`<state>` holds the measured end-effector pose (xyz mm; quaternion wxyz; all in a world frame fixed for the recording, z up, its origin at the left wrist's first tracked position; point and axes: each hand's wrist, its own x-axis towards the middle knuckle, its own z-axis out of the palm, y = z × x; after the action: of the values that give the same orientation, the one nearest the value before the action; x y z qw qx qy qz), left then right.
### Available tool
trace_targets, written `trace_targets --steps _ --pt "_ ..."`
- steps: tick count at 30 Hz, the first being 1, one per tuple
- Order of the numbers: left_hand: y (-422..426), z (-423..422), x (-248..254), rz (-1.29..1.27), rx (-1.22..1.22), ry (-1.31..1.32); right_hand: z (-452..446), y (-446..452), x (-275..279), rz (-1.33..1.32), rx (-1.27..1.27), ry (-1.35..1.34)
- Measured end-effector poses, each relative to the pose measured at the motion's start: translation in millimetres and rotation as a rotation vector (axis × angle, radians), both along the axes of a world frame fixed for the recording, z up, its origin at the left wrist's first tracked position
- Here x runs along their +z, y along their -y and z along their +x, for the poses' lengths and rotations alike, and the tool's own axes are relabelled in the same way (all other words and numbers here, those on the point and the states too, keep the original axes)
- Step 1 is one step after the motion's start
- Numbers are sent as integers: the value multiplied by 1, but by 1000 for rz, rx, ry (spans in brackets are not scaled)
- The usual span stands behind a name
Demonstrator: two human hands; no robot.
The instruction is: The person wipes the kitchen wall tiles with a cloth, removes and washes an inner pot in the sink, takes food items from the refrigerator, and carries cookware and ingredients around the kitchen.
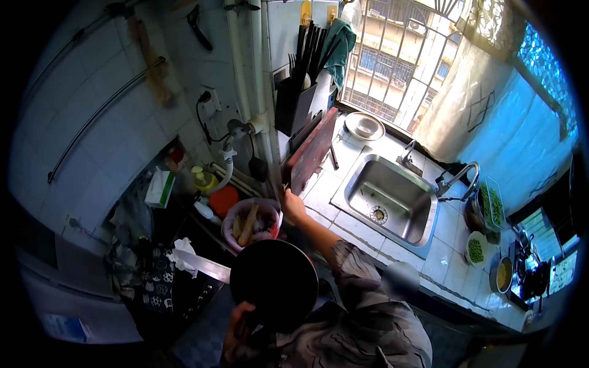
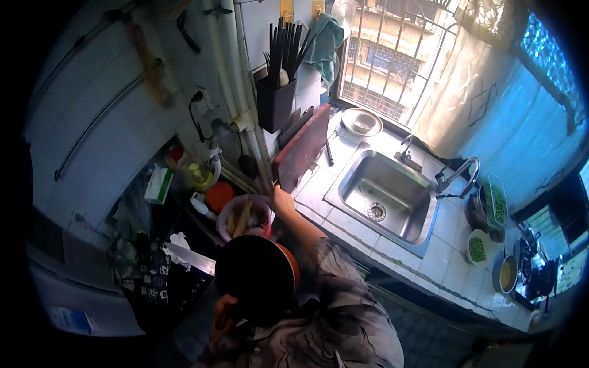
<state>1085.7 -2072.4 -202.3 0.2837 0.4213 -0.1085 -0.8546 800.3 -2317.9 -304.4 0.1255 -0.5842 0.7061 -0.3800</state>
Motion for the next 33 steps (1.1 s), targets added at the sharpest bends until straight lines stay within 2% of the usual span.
trace_targets --steps 2,8,11,13,14,17,18,21,24,28,31,33 --pt "2 -1 3 17 -50 38 1 -16 20 -6 -3 8" --pt "12 -14 -1 -76 -173 -62 -19 -48 38 -11 -22 33" --pt "20 -23 -4 -46 -240 -35 -33 -51 19 17 21 -6" --pt "24 -29 -11 -23 -282 -122 -40 -68 22 53 24 41" --pt "26 -29 -9 53 -318 -25 -46 -77 24 73 59 -4" --pt "30 -38 -21 24 -372 -41 -65 -90 18 34 26 90" --pt "33 -37 -30 67 -376 -18 -72 -94 18 93 64 129" --pt "35 -58 27 -6 -414 -59 -100 -122 -1 247 280 215" --pt "40 -73 29 -97 -461 -137 -104 -173 4 413 389 394" --pt "43 -112 55 -208 -435 -310 -100 -236 16 469 324 612" --pt "48 -143 75 -243 -468 -299 -105 -265 27 426 219 748" --pt "53 -165 93 -276 -638 -189 -112 -278 37 363 140 823"
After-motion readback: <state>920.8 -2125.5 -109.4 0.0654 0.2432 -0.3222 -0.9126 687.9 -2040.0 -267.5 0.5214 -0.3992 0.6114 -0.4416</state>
